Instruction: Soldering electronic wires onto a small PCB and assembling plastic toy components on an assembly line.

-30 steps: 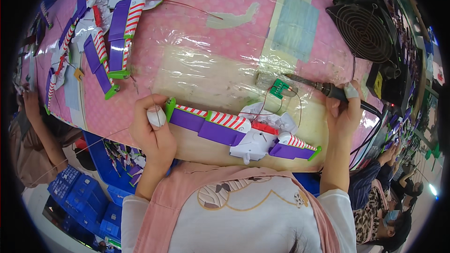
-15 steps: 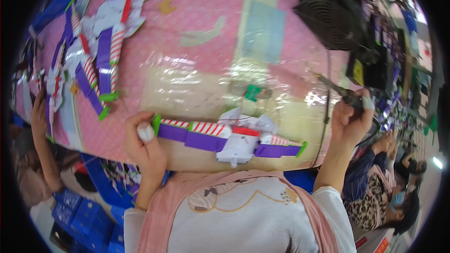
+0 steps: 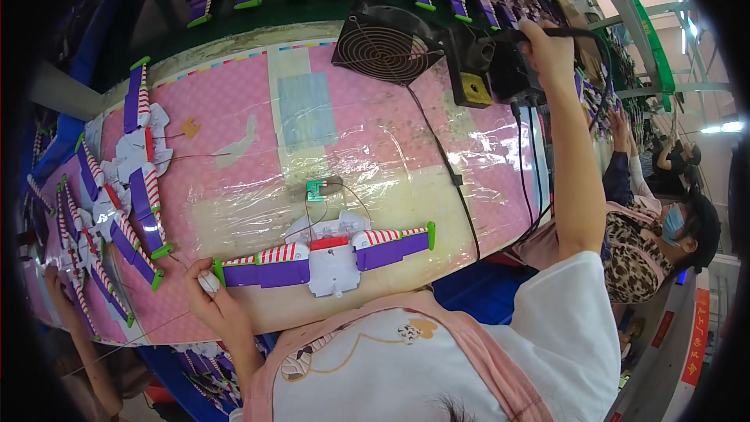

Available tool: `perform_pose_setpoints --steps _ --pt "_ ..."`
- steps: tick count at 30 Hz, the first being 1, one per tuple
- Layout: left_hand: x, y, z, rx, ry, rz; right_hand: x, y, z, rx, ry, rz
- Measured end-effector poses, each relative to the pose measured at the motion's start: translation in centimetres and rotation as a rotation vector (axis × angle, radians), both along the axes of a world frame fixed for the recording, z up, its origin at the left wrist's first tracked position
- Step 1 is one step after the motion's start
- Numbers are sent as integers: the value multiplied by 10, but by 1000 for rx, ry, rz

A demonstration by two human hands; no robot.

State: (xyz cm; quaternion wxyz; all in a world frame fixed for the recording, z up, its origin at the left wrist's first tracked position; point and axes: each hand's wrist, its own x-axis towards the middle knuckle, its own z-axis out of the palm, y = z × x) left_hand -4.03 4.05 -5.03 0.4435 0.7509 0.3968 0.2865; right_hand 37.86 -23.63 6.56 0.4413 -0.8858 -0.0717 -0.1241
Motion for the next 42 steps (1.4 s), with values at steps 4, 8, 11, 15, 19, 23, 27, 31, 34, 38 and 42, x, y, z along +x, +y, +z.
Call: perform_pose_setpoints --steps 4,8,11,15,19,23,27,31,34,38,42 --pt "-2 1 -1 5 -50 -6 2 5 4 -122 -14 0" --pt "-2 2 1 32 -35 -40 -2 6 14 -10 55 -22" --pt "-1 2 2 39 -56 -49 -1 4 11 20 90 -14" --pt "1 0 5 18 -58 -35 -3 6 7 35 104 -3" --pt "0 0 5 22 -72 -31 -6 -1 13 60 94 -16" --pt "3 0 4 40 -95 -22 -6 -11 10 153 100 -12" --pt "3 -1 4 47 -102 -28 -25 -8 -1 53 77 79" --pt "1 1 4 64 -95 -62 -49 -9 -5 -111 -13 225" --pt "4 2 3 112 -89 -37 -50 -9 -8 -149 40 386" --pt "3 -3 11 57 -59 -56 -52 -17 -19 -205 -230 343" --pt "3 -3 12 96 -52 -53 -73 -20 -22 -79 17 283"
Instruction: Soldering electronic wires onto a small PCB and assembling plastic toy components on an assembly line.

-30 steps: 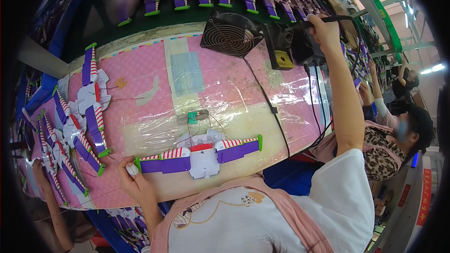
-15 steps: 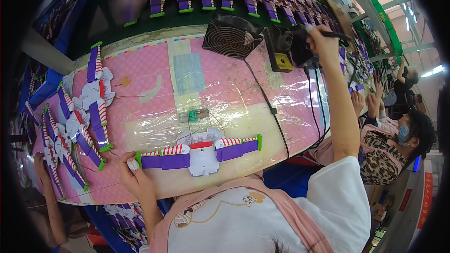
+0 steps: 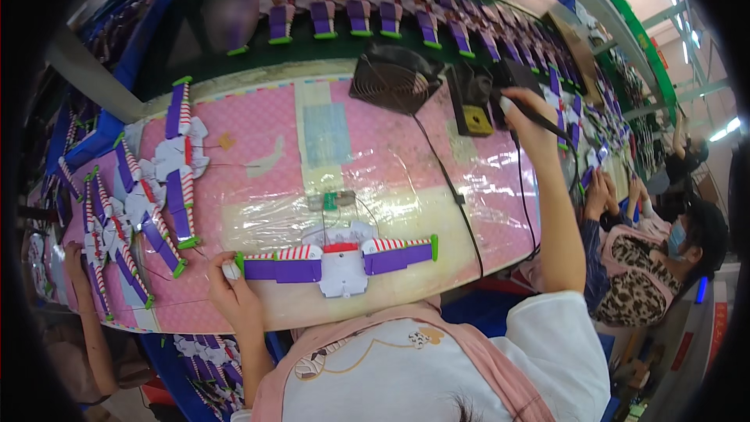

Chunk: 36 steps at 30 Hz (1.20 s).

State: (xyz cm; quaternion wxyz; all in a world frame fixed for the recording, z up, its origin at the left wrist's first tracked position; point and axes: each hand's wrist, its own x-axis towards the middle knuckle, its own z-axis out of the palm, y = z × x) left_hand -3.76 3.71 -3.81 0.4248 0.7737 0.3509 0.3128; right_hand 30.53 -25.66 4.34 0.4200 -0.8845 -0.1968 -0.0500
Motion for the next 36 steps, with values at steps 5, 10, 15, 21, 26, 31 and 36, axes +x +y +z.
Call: perform_pose_setpoints --steps 5,10,15,21,26,31,36 --pt "3 1 -5 58 -10 -13 -7 -2 -34 299 -59 -199" --pt "-2 7 -7 31 -4 6 -43 14 -93 995 694 33" --pt "-5 6 -6 -89 -4 14 -174 12 -43 -389 603 737" --pt "-7 10 -6 -149 -52 -33 -150 29 4 280 1124 391" --pt "-12 11 -8 -72 -7 -11 -63 308 -67 552 1180 667" --pt "1 8 -15 -109 47 -38 35 480 -137 796 1255 462" --pt "-8 10 -9 -112 61 -46 -3 515 -138 1115 1223 135"
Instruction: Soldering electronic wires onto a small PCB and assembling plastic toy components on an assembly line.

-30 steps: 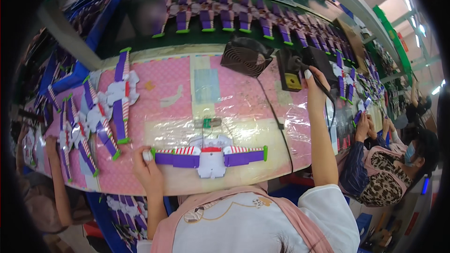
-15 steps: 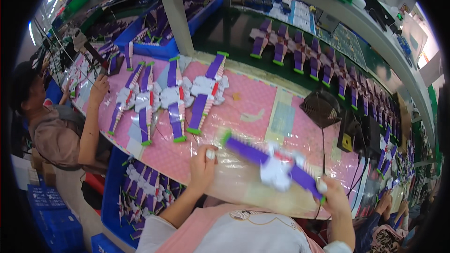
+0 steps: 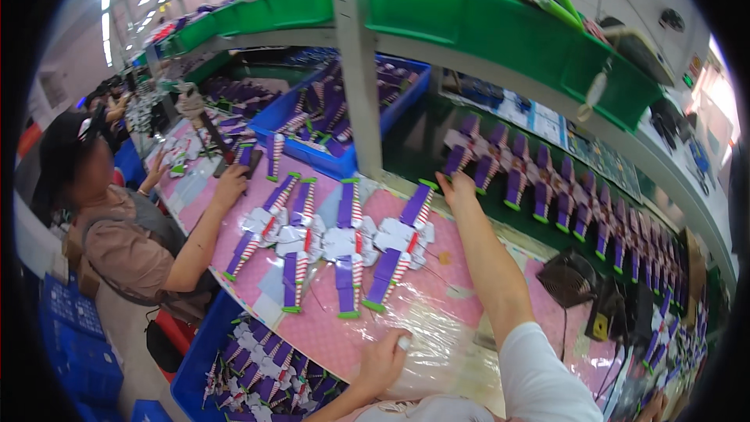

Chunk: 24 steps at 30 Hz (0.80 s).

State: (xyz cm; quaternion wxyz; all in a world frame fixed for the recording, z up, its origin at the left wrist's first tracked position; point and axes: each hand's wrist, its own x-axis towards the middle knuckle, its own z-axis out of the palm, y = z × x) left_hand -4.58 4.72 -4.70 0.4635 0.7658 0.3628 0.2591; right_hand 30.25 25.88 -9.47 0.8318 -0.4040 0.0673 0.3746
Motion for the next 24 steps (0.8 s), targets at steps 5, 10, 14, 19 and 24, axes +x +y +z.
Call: perform_pose_setpoints --steps 5,10,14,19,24 --pt "-14 2 -16 -54 -41 -42 -67 -93 52 -63 -275 257" --pt "-7 -1 -18 -40 -80 -5 -146 -228 80 -371 -166 844" --pt "0 3 -22 -35 -135 -37 -204 -188 44 -412 -67 704" --pt "-7 14 -9 -82 -170 -87 -205 -157 57 -310 -376 436" --pt "-47 -3 30 -294 19 -308 -154 -332 105 -364 -604 746"
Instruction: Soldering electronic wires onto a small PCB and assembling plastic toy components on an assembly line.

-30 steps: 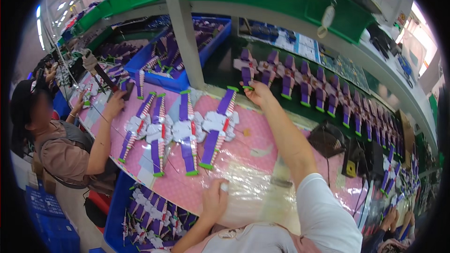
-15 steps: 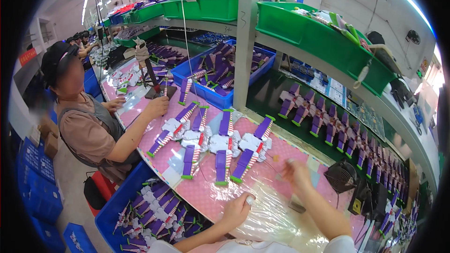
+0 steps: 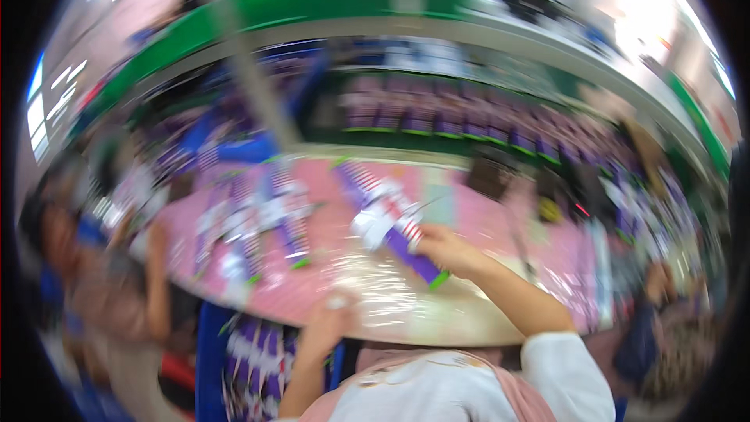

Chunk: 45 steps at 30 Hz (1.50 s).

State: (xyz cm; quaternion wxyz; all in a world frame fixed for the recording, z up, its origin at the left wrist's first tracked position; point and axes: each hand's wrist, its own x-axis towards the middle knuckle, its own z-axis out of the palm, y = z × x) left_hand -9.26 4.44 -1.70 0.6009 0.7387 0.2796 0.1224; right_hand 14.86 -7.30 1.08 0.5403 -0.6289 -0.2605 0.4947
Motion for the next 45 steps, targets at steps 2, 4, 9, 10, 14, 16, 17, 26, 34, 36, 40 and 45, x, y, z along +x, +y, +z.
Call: perform_pose_setpoints --steps 2,4,9,10,14,16,17,26,34,36,40,45 --pt "-27 3 -30 -239 -63 202 4 -72 8 -146 6 162" --pt "-21 -7 -22 -524 -109 477 3 -114 21 -214 -52 340" --pt "43 -14 -15 104 6 83 24 -145 -56 87 -457 436" --pt "51 -15 -17 212 26 3 21 -150 -69 221 -592 422" --pt "56 -8 -16 557 96 -167 -13 -137 -3 -352 -867 143" --pt "60 -1 -12 694 122 -217 -22 -119 -3 -431 -932 111" --pt "63 3 -10 748 126 -229 -29 -107 -23 -108 -1149 -315" --pt "75 3 6 976 161 -268 -48 -28 -44 162 -832 55" --pt "82 0 13 1047 157 -264 -49 30 -67 374 -903 -35" --pt "83 0 14 1059 152 -271 -50 35 -72 337 -855 -126" --pt "84 -1 19 1079 134 -266 -45 15 -58 487 -777 -255" --pt "90 -2 26 1017 54 -286 -54 -54 -41 707 -903 -546"
